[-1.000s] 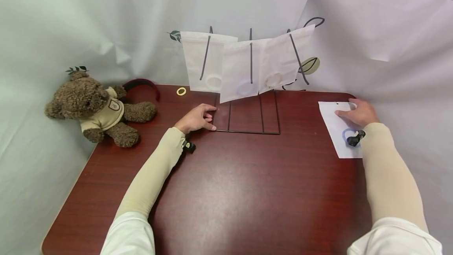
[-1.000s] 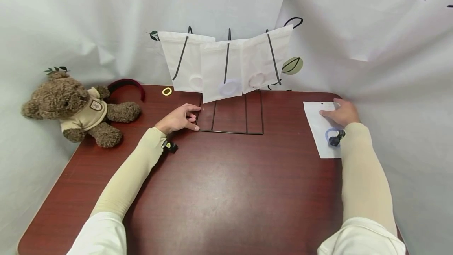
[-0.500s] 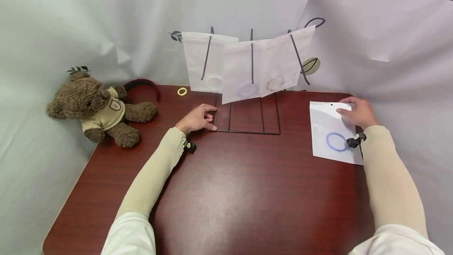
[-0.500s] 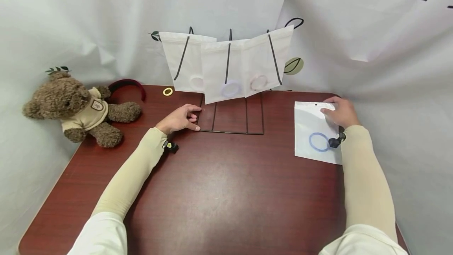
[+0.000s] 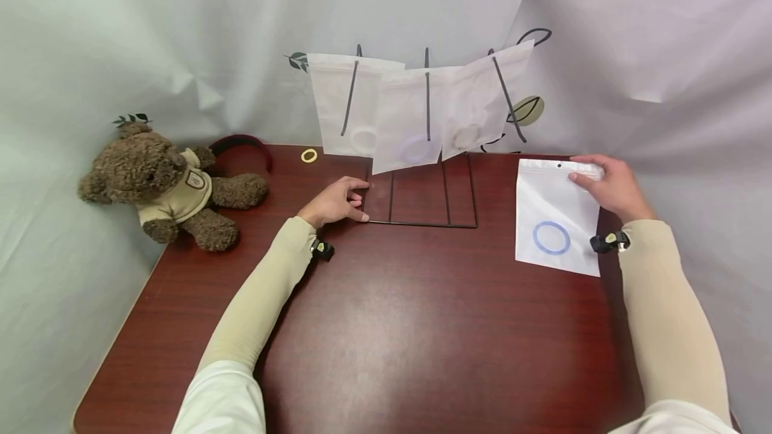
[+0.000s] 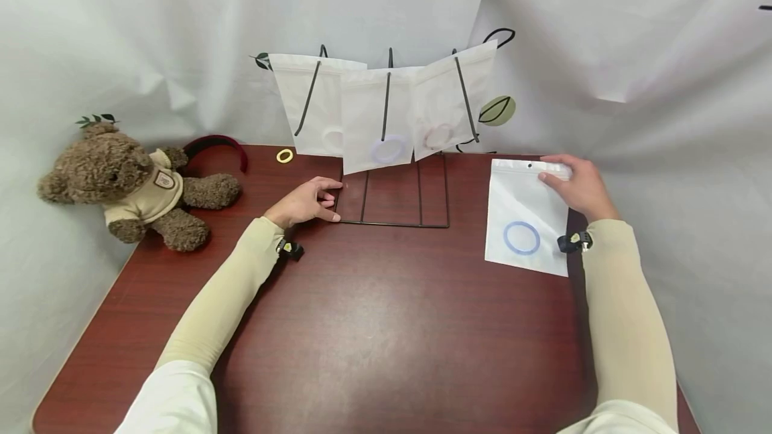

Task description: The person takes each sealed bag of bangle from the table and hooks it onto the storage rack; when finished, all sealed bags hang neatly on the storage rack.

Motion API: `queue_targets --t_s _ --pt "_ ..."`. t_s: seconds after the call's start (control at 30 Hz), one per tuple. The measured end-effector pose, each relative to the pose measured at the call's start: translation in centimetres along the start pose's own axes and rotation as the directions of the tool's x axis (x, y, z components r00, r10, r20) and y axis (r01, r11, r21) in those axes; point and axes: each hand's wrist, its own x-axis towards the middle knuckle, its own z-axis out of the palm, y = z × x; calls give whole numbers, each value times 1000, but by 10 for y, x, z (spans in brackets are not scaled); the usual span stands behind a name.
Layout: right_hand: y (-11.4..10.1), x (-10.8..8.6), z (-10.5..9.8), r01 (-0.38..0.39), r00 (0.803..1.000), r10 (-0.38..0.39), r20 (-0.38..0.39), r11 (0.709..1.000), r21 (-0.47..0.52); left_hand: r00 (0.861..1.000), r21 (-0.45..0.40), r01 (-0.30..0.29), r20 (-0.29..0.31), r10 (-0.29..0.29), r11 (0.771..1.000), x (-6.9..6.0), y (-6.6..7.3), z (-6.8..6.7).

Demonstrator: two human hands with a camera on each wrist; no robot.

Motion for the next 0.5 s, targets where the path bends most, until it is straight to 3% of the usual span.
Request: queue_targets --t_s 0.2,0.5 --pt "-27 -16 -4 60 991 -58 -118 998 14 1000 0 -7 -3 7 1000 0 0 0" --pt "-62 -39 -4 166 962 -140 -234 982 94 1000 6 -3 -8 3 1000 0 0 0"
